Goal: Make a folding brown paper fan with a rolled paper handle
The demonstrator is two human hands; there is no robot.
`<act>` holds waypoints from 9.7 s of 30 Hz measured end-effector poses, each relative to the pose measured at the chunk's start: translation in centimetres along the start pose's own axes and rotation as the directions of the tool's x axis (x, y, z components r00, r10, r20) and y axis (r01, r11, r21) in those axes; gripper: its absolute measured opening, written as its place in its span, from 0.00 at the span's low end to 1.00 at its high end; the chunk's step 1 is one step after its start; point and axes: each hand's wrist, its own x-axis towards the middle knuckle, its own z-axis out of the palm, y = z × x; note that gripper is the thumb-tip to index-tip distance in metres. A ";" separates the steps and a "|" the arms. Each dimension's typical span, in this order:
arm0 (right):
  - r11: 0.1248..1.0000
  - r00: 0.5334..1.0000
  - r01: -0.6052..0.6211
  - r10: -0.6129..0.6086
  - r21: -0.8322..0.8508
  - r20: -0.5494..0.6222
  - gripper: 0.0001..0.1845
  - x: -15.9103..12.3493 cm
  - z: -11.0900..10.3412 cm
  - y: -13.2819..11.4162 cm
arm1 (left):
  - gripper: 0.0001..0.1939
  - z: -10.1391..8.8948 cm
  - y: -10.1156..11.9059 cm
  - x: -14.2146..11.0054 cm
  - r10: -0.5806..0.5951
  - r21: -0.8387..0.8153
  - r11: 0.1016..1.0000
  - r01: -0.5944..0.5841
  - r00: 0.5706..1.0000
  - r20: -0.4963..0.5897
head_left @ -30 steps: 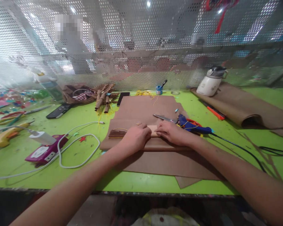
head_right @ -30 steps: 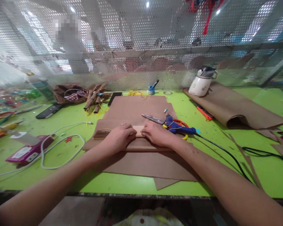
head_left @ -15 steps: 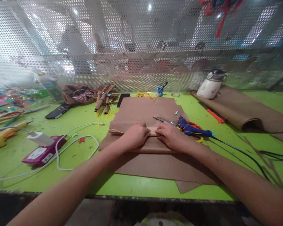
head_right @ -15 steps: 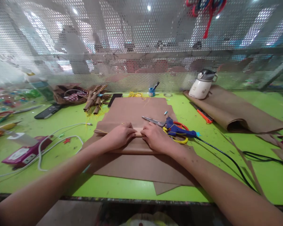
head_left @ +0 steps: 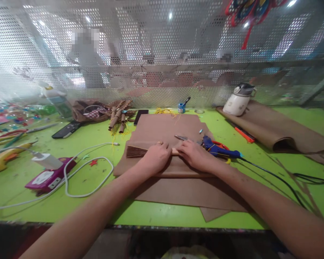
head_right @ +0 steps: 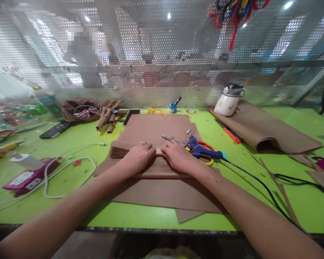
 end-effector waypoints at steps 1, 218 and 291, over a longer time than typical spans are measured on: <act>1.000 1.000 -0.004 0.004 -0.007 -0.018 0.07 0.0 0.1 -0.2 | 0.12 0.1 -0.1 0.0 0.015 0.007 1.000 -0.015 1.000 -0.003; 0.722 0.883 -0.394 0.469 0.569 0.015 0.17 -8.2 -8.8 -1.3 | 0.10 -4.5 3.7 -0.6 -0.308 -0.783 -0.616 0.086 0.889 0.340; 0.751 0.909 -0.316 0.416 0.580 -0.044 0.15 -9.3 -7.5 -1.6 | 0.10 -4.2 3.2 -0.8 -0.284 -0.762 -0.642 0.084 0.897 0.338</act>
